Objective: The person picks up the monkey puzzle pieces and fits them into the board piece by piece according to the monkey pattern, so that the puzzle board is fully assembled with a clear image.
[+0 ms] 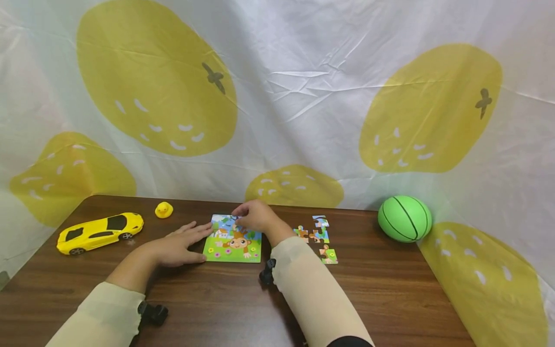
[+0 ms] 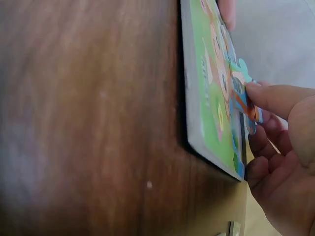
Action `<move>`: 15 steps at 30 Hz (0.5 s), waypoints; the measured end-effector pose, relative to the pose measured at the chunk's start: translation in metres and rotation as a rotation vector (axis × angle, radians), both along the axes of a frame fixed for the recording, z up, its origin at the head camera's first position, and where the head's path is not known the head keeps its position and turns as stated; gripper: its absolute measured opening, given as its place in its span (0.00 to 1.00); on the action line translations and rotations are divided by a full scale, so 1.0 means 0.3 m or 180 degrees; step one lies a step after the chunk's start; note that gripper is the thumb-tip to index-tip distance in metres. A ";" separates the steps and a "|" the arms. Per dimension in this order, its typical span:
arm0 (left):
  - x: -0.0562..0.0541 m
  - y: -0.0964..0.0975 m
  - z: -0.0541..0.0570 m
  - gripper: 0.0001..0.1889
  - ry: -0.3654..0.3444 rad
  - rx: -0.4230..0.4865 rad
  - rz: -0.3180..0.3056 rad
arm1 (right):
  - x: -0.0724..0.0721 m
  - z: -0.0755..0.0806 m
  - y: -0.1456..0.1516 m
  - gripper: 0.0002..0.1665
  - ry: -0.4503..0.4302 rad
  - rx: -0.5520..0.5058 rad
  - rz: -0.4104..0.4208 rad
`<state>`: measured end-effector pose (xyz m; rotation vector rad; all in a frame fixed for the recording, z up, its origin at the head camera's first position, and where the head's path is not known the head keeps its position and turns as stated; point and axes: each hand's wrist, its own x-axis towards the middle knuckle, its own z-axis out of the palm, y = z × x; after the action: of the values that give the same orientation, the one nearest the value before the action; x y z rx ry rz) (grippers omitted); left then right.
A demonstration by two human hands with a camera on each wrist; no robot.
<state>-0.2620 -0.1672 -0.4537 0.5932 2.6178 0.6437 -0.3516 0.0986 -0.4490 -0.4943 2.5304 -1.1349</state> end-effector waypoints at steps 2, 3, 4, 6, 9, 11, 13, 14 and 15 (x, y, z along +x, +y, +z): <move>-0.002 -0.001 -0.001 0.46 -0.0028 -0.0021 0.0023 | 0.000 -0.003 -0.006 0.14 0.0018 0.0035 0.0000; -0.003 -0.001 -0.001 0.46 -0.0041 -0.0038 0.0029 | 0.000 -0.004 -0.008 0.14 0.0042 0.0071 -0.0004; -0.004 -0.001 -0.002 0.46 -0.0056 -0.0045 0.0037 | 0.000 -0.005 -0.011 0.14 0.0063 0.0097 -0.0008; -0.006 -0.002 -0.005 0.46 -0.0048 -0.0064 0.0034 | 0.002 -0.007 -0.015 0.13 0.0096 0.0156 -0.0019; -0.009 -0.004 -0.008 0.46 -0.0028 -0.0050 0.0028 | 0.004 -0.008 -0.022 0.13 0.0132 0.0222 -0.0015; -0.009 -0.004 -0.009 0.46 0.0009 -0.0032 0.0011 | 0.007 -0.007 -0.026 0.14 0.0147 0.0264 -0.0003; -0.009 -0.005 -0.009 0.46 0.0012 -0.0028 0.0016 | 0.010 -0.006 -0.030 0.14 0.0151 0.0305 0.0004; -0.008 -0.004 -0.009 0.46 0.0017 -0.0022 0.0011 | 0.010 -0.005 -0.032 0.14 0.0157 0.0331 0.0001; -0.007 -0.005 -0.009 0.46 0.0026 -0.0011 -0.0003 | 0.011 -0.005 -0.033 0.14 0.0162 0.0352 -0.0001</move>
<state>-0.2642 -0.1686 -0.4563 0.5973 2.6255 0.6377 -0.3483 0.0886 -0.4506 -0.5001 2.6195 -0.9877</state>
